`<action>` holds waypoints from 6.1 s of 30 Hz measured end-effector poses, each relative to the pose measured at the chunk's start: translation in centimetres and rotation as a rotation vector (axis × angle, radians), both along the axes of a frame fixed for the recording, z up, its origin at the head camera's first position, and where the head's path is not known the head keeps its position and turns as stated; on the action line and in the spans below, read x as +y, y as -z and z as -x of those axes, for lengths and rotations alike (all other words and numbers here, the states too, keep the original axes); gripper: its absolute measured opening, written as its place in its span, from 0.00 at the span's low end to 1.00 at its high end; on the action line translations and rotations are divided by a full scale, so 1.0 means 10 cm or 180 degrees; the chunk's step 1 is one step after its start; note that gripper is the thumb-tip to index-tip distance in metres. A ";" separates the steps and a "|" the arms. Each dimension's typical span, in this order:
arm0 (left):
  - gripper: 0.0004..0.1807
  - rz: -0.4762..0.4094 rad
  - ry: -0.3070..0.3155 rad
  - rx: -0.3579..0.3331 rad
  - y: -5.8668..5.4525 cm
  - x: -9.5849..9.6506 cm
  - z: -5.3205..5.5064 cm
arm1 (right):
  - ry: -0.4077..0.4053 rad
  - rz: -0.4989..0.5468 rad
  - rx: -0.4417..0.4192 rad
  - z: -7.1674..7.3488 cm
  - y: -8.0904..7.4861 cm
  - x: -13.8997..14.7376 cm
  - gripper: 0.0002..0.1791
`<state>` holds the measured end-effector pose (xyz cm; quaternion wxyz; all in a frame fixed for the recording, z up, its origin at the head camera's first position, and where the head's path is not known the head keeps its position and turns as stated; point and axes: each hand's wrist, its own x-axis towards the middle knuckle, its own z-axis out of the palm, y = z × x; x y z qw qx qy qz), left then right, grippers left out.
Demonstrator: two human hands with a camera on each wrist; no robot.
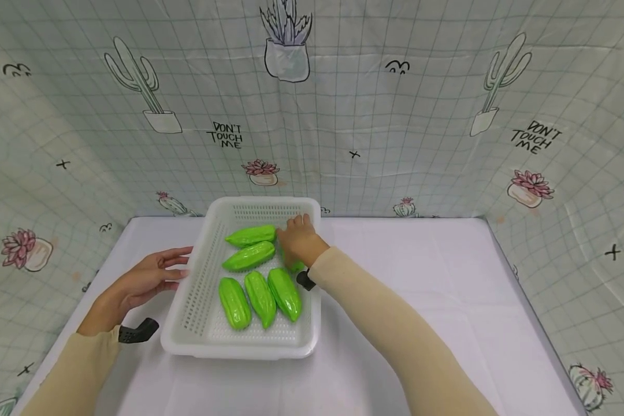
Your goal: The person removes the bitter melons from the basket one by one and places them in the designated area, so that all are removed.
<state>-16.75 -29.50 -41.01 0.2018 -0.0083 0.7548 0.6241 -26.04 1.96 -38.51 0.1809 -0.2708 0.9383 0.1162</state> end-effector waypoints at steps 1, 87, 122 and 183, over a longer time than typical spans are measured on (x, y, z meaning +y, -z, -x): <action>0.41 -0.0002 0.0003 -0.0003 0.00 0.00 0.00 | -0.0002 -0.0057 -0.0003 0.00 0.00 0.00 0.55; 0.42 -0.0033 0.0036 -0.0044 0.02 -0.01 -0.02 | 0.0702 0.1067 0.0153 -0.21 0.37 2.18 0.54; 0.42 -0.0161 0.0072 -0.0034 0.00 -0.01 -0.02 | -0.0395 0.1319 0.0513 -0.44 -0.29 1.35 0.54; 0.41 -0.0080 -0.0004 -0.0056 0.01 -0.01 -0.02 | -0.0424 -0.0147 -0.0199 -0.72 0.03 -0.01 0.62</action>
